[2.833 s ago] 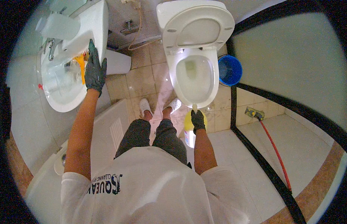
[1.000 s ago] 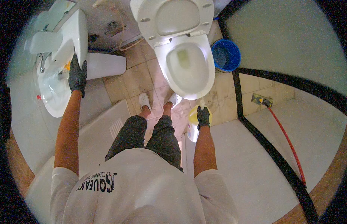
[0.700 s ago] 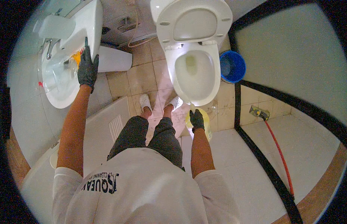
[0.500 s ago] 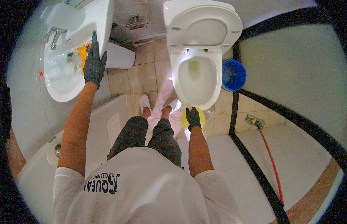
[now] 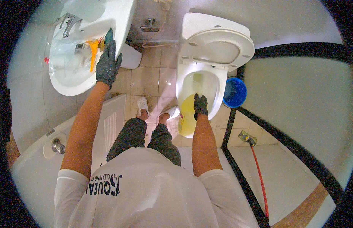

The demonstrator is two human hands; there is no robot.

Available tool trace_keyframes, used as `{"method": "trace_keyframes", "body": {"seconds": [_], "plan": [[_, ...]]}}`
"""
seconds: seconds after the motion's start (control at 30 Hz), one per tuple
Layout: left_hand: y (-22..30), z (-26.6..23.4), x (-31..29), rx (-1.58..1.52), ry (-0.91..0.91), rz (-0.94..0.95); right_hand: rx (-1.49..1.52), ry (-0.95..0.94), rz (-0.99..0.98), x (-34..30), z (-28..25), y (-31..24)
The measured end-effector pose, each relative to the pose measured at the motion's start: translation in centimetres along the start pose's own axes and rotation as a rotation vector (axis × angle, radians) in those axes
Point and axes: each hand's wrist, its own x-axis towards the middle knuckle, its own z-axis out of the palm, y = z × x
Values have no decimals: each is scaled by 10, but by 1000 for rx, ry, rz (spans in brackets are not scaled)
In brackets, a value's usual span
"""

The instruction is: The person cleans a bathroom by first pouring a yellow cleaning liquid from a large bottle into the toilet bowl. They then use a flat mop with a red handle to mop the tiled floor in the shower area and the main bathroom floor.

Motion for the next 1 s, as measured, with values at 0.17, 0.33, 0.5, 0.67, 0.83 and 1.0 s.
{"method": "trace_keyframes", "body": {"seconds": [0.17,0.33,0.5,0.67,0.83,1.0], "plan": [[-1,0,-1,0,-13,-4,258,31,205,-22,-44,-65],[0,0,1,14,7,-3,337,93,193,-4,-76,-32],[4,-4,1,58,-34,-27,378,194,243,-37,-92,-15],[-1,1,2,11,39,39,326,150,294,-61,-92,47],[10,-14,0,-19,-14,3,240,182,334,-107,-73,89],[20,-21,4,-44,-19,21,-127,59,126,-115,-26,186]]}}
